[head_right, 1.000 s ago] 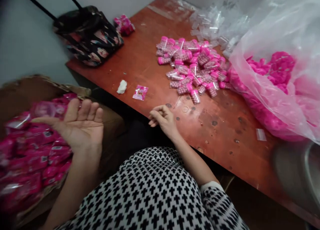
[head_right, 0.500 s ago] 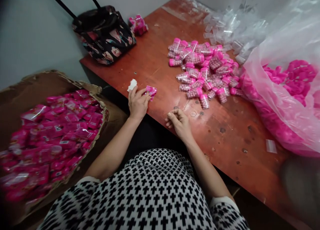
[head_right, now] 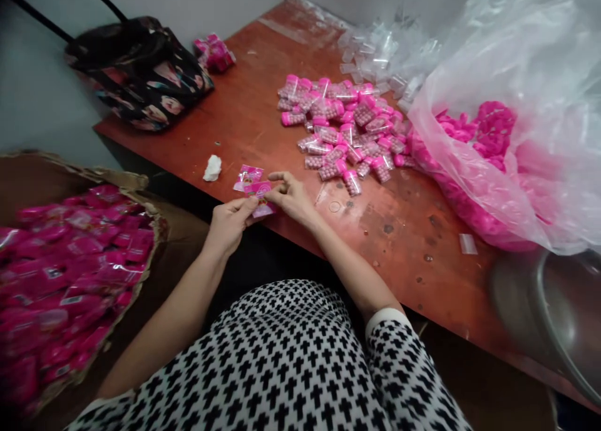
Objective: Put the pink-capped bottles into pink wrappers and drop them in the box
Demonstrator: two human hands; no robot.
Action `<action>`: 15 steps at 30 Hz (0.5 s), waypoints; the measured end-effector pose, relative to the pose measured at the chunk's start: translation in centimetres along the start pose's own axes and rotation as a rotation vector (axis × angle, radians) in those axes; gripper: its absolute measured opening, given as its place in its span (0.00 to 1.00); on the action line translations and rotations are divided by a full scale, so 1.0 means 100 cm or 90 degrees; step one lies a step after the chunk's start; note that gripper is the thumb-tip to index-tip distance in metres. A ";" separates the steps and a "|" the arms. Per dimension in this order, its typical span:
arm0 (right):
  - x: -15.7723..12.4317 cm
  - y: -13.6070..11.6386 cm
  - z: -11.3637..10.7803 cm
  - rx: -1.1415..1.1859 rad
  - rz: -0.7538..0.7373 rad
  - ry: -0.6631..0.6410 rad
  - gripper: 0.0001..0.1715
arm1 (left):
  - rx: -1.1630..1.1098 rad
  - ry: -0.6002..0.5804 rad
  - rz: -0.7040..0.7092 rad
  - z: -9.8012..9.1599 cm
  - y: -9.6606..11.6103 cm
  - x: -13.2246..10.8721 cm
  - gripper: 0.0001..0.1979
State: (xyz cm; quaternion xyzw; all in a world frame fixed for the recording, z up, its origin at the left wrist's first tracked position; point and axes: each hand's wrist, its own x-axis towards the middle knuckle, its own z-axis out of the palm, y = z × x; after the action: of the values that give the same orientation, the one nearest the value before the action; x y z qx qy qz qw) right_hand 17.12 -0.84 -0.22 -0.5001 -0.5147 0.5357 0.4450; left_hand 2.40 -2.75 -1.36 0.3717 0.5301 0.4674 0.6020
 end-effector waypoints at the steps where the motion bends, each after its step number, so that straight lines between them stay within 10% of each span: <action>1: -0.004 -0.004 -0.005 -0.061 -0.002 -0.018 0.19 | -0.031 -0.037 -0.039 0.001 0.001 -0.001 0.17; 9: -0.026 -0.031 -0.086 -0.809 0.114 0.334 0.21 | -0.177 -0.007 -0.166 0.015 -0.001 -0.008 0.11; 15: -0.034 -0.022 -0.122 -0.939 0.205 0.218 0.18 | -0.345 0.071 -0.240 0.025 0.002 -0.009 0.05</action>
State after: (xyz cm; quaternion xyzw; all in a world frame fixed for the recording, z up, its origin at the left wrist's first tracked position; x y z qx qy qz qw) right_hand 29.48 -2.80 2.58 -0.8115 -0.5835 0.0279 -0.0132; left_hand 4.83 -3.47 -0.46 0.0673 0.4778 0.4914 0.7251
